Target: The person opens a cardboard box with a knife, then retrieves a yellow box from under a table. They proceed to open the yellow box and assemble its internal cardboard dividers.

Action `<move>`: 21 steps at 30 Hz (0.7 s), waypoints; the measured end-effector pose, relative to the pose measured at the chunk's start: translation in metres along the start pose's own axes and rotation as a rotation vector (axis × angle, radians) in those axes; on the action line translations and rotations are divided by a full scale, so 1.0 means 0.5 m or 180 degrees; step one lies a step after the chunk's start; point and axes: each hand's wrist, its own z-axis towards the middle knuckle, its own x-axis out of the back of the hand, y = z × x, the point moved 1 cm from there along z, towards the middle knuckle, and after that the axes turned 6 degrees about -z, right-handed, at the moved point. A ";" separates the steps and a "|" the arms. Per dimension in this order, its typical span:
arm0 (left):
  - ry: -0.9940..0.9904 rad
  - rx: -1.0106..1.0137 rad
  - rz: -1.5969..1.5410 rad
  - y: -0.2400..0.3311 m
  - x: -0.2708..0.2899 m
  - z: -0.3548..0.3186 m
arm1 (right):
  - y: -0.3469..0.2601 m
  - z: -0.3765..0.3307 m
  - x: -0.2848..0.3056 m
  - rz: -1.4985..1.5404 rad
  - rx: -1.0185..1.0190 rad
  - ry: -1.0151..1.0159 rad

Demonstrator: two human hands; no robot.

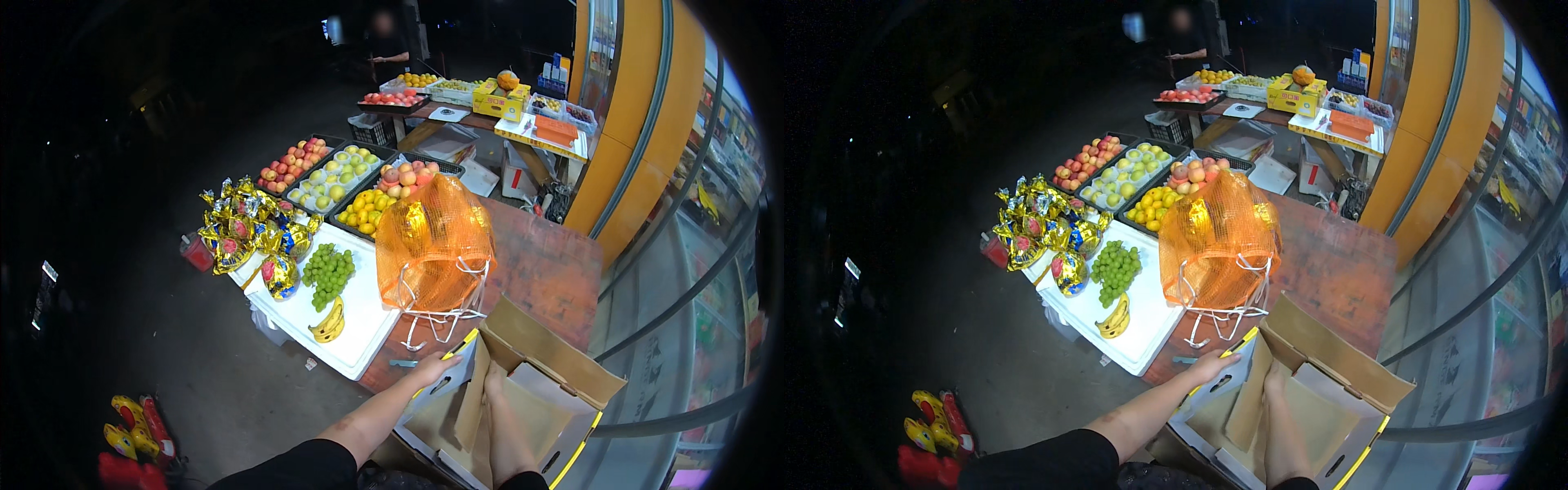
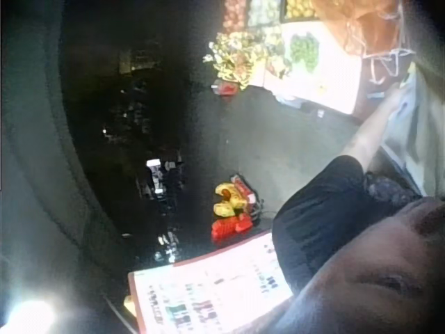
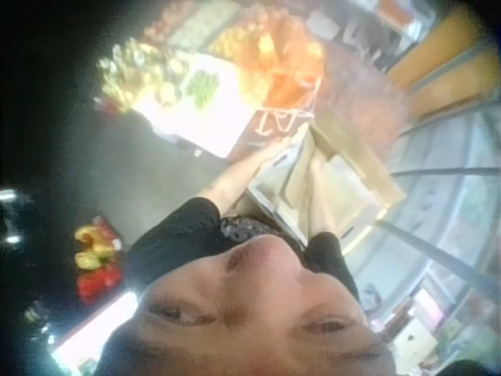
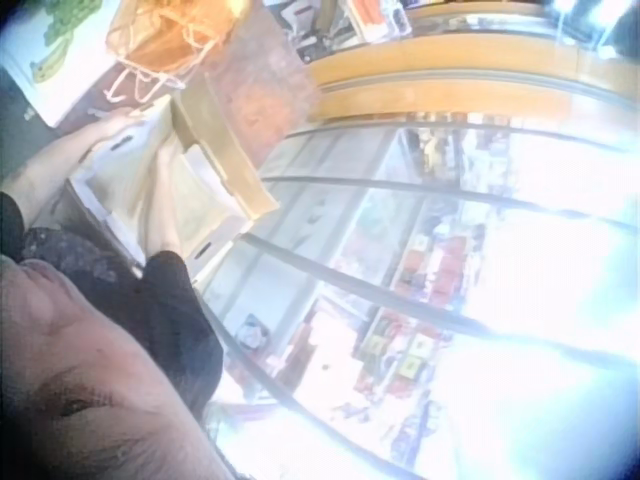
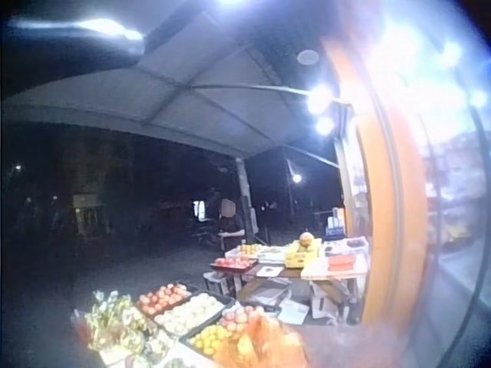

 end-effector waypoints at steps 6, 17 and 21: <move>0.0113 0.0049 0.0181 0.025 0.008 -0.016 | -0.001 -0.031 0.066 0.0323 -0.0716 -0.0343; 0.0091 0.0046 0.0291 -0.001 0.007 0.010 | 0.007 -0.154 0.030 0.0345 -0.0053 0.0321; -0.0056 -0.0096 0.0161 0.007 0.012 0.009 | -0.020 -0.121 0.101 0.0746 -0.0768 -0.0314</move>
